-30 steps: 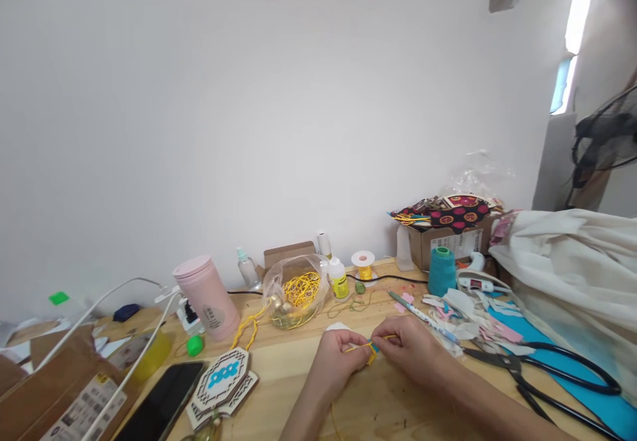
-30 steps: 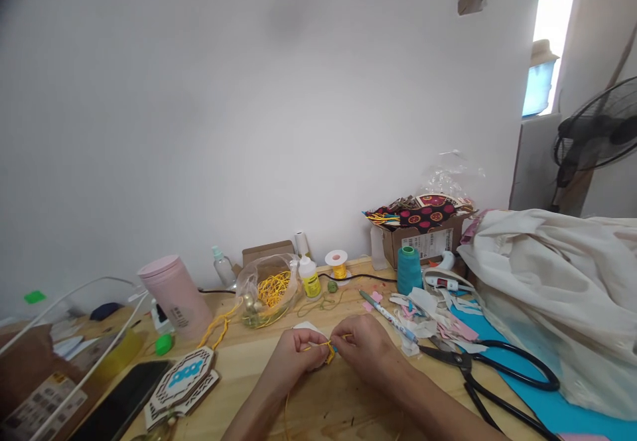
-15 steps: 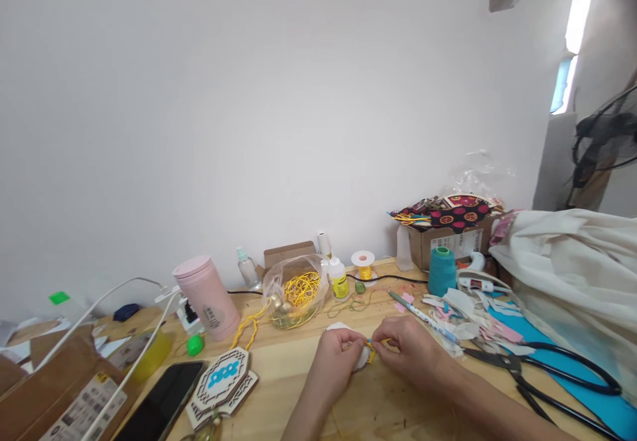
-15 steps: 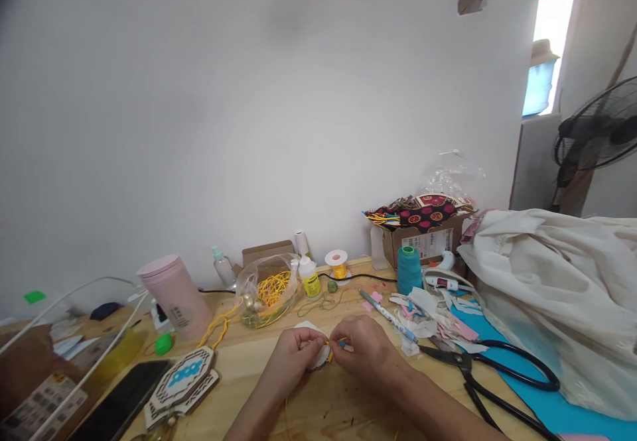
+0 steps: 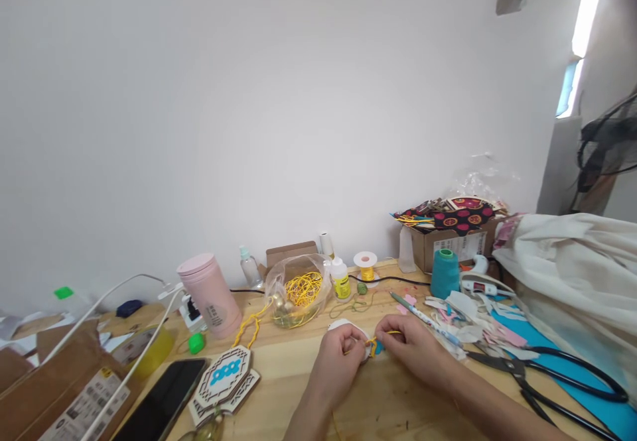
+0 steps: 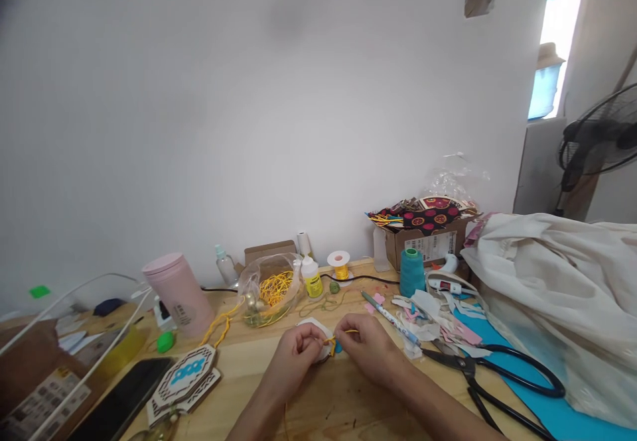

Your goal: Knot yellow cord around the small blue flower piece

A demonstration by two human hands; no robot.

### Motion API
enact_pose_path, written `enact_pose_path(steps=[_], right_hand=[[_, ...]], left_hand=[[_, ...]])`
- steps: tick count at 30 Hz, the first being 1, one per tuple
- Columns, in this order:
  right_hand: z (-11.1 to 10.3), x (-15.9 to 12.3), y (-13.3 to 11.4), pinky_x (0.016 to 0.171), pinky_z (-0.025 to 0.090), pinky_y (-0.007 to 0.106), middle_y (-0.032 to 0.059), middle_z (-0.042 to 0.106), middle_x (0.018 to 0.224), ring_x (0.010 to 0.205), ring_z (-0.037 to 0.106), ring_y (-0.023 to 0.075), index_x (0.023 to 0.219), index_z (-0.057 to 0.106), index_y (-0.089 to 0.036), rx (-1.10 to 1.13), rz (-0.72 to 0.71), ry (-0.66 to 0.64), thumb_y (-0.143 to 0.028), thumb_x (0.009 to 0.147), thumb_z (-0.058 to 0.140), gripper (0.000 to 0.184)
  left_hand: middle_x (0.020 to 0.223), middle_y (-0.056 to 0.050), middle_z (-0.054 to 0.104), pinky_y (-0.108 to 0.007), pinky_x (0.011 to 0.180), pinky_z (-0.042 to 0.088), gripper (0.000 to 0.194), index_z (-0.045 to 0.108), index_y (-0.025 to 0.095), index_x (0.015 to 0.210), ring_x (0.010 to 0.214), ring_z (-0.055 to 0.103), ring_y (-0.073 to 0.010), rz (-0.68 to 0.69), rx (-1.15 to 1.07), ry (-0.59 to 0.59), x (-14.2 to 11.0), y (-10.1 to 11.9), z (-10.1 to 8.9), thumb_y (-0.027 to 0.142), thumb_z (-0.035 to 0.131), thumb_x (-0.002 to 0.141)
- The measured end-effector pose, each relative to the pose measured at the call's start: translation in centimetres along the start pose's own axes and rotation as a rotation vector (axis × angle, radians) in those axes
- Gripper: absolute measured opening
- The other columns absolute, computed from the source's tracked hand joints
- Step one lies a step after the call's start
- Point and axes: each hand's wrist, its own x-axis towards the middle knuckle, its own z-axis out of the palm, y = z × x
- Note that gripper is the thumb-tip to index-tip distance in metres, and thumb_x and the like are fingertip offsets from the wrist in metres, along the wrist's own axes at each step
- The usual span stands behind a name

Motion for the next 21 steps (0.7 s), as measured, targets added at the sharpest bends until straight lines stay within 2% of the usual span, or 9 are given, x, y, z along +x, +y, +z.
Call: enact_pose_path(steps=[5,7,11,14,18,21], right_hand=[[-0.13,0.04,0.18,0.052,0.035,0.02,-0.0006,0.056,0.061,0.059,0.048,0.0123,0.063,0.056,-0.014,0.036,0.026,0.02,-0.023,0.07,0.04,0.019],[-0.14,0.04,0.19,0.052,0.036,0.02,-0.0002,0.057,0.061,0.06,0.049,0.0126,0.063,0.057,-0.014,0.053,0.033,0.009,-0.024,0.07,0.041,0.019],[-0.08,-0.03,-0.03,0.054,0.038,0.02,0.0013,0.06,0.064,0.062,0.052,0.0135,0.065,0.059,-0.014,0.098,0.031,-0.018,-0.024,0.07,0.042,0.02],[-0.14,-0.15,-0.38,0.054,0.039,0.019,0.0022,0.062,0.066,0.063,0.053,0.0137,0.068,0.062,-0.014,0.069,0.023,-0.04,-0.023,0.07,0.043,0.021],[-0.39,-0.37,-0.75,0.052,0.036,0.019,0.0013,0.061,0.064,0.06,0.052,0.0123,0.068,0.064,-0.017,-0.106,-0.075,-0.04,-0.018,0.07,0.043,0.021],[-0.44,-0.45,-0.76,0.054,0.035,0.019,0.0007,0.062,0.064,0.06,0.052,0.0115,0.067,0.064,-0.018,-0.169,-0.123,-0.02,-0.016,0.07,0.043,0.022]], left_hand=[[0.038,0.012,0.021,-0.018,0.036,0.012,0.022,0.057,0.015,0.072,0.035,0.018,-0.0046,-0.017,-0.005,0.004,-0.13,0.17,0.04,0.033,0.057,0.06],[0.039,0.01,0.027,-0.017,0.036,0.016,0.023,0.059,0.014,0.072,0.035,0.022,-0.0046,-0.019,-0.015,0.001,-0.12,0.23,0.08,0.034,0.058,0.06],[0.05,0.002,0.049,-0.018,0.043,0.029,0.02,0.062,0.012,0.062,0.045,0.04,-0.0082,-0.001,-0.041,0.028,0.01,0.05,0.15,0.031,0.06,0.058],[0.05,0.001,0.05,-0.019,0.043,0.029,0.018,0.062,0.011,0.058,0.046,0.041,-0.0085,-0.027,-0.056,0.038,0.04,-0.09,0.15,0.028,0.06,0.057],[0.05,0.0,0.051,-0.019,0.045,0.03,0.021,0.062,0.009,0.054,0.047,0.042,-0.0091,-0.027,-0.05,0.015,0.03,-0.07,0.16,0.029,0.058,0.059],[0.051,0.0,0.052,-0.019,0.045,0.03,0.022,0.063,0.009,0.059,0.048,0.042,-0.009,-0.057,-0.057,-0.016,0.03,0.03,0.26,0.03,0.059,0.058]])
